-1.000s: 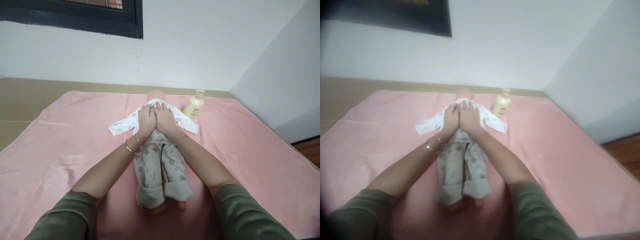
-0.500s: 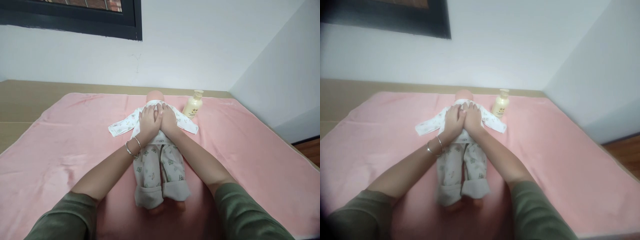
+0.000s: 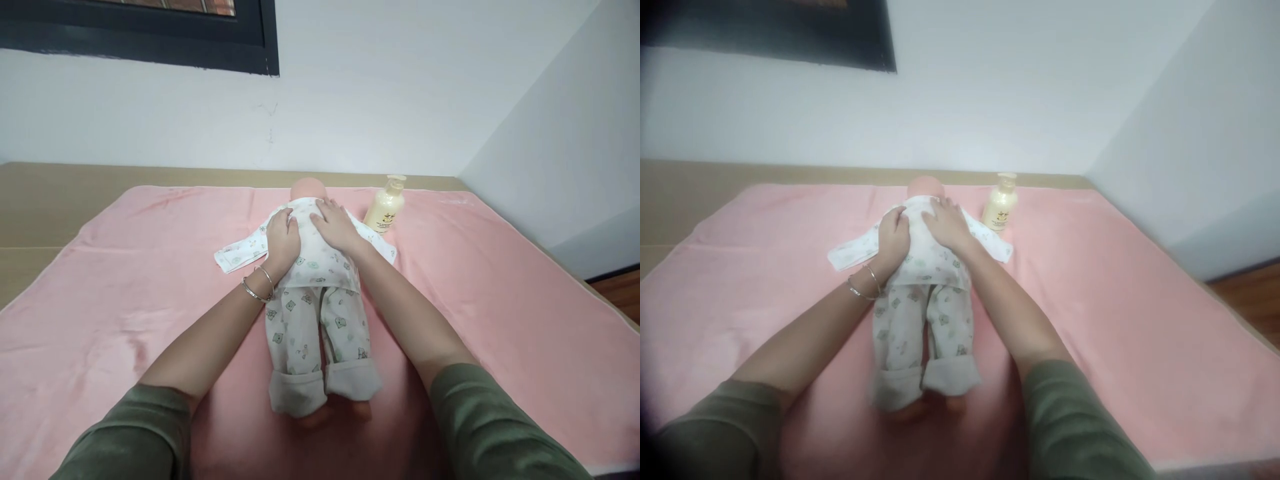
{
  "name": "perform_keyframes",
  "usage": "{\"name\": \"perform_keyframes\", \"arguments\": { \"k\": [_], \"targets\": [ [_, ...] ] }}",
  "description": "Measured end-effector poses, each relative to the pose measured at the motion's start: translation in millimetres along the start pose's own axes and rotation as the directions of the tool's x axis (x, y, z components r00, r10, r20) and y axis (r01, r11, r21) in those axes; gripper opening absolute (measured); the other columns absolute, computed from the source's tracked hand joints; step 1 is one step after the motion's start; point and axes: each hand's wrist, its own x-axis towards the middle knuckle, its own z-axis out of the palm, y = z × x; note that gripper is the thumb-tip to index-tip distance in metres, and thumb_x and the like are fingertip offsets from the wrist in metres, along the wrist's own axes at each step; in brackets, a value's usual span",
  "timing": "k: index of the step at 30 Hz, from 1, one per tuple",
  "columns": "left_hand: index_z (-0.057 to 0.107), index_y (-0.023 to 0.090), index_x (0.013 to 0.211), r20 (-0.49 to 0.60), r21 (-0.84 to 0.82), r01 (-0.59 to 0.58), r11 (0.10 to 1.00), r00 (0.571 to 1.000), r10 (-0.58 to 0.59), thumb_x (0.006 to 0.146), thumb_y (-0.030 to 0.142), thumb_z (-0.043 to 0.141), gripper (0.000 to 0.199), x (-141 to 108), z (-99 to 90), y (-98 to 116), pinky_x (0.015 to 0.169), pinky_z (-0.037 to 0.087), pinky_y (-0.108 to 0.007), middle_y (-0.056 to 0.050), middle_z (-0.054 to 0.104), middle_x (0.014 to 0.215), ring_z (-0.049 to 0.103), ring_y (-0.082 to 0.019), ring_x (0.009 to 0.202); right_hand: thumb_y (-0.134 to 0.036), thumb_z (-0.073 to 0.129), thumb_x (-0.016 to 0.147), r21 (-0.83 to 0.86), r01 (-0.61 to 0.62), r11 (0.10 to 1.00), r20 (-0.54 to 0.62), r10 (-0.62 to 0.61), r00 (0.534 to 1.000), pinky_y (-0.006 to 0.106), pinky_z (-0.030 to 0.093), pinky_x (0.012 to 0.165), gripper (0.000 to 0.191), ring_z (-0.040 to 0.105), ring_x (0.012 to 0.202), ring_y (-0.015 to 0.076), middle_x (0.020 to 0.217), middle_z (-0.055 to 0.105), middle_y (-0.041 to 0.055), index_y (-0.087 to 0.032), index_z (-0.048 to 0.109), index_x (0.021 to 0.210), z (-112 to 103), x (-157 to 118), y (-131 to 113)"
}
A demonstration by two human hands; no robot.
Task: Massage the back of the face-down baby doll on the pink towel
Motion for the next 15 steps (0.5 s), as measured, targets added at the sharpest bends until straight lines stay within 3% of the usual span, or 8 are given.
{"name": "perform_keyframes", "arguments": {
  "k": [2,5,9,12,15],
  "targets": [
    [0.067,0.016,0.122,-0.011,0.004,0.007,1.0,1.0,-0.007,0.095,0.028,0.041,0.04,-0.7,0.6,0.9,0.12,0.042,-0.046,-0.015,0.071,0.13,0.062,-0.029,0.128,-0.043,0.031,0.108,-0.018,-0.082,0.996,-0.03,0.081,0.996,0.053,0.024,0.13,0.065,0.032,0.158,0.0353,0.167,0.037,0.0232,-0.003,0.041,0.158,1.5,-1.4,-1.2],
    [0.068,0.017,0.121,-0.019,0.018,0.013,1.0,1.0,-0.013,0.095,0.027,0.041,0.039,1.1,1.3,-1.0,0.119,0.043,-0.046,-0.015,0.072,0.127,0.062,-0.028,0.126,-0.035,0.035,0.107,-0.123,-0.133,0.983,-0.123,0.118,0.985,0.055,0.029,0.126,0.062,0.039,0.152,0.0405,0.161,0.043,0.0308,0.006,0.043,0.153,11.1,-17.9,-27.3],
    [0.069,0.016,0.117,0.025,0.058,0.007,0.998,1.0,-0.009,0.094,0.025,0.039,0.039,4.3,0.6,-2.6,0.113,0.047,-0.046,-0.015,0.073,0.123,0.064,-0.029,0.121,-0.018,0.038,0.102,-0.187,0.084,0.979,-0.136,-0.111,0.985,0.055,0.023,0.128,0.05,0.035,0.155,0.0394,0.163,0.044,0.0241,-0.004,0.056,0.147,21.5,-32.5,-53.1],
    [0.068,0.014,0.119,0.031,0.096,-0.01,0.995,0.999,0.007,0.094,0.023,0.037,0.041,4.1,0.6,-1.0,0.114,0.046,-0.047,-0.016,0.072,0.124,0.064,-0.03,0.122,-0.019,0.037,0.102,-0.102,0.213,0.972,-0.069,-0.221,0.973,0.053,0.024,0.129,0.05,0.036,0.156,0.0331,0.164,0.046,0.0166,-0.011,0.061,0.144,16.3,-19.0,-34.0],
    [0.068,0.015,0.122,0.021,0.114,-0.023,0.993,1.0,0.021,0.094,0.022,0.039,0.041,2.7,1.7,0.4,0.118,0.044,-0.047,-0.015,0.072,0.128,0.062,-0.029,0.125,-0.032,0.037,0.105,0.006,0.149,0.989,-0.048,-0.148,0.988,0.058,0.023,0.13,0.052,0.033,0.158,0.0303,0.167,0.043,0.0105,-0.02,0.053,0.153,6.8,-1.2,-3.8]
  ]
}}
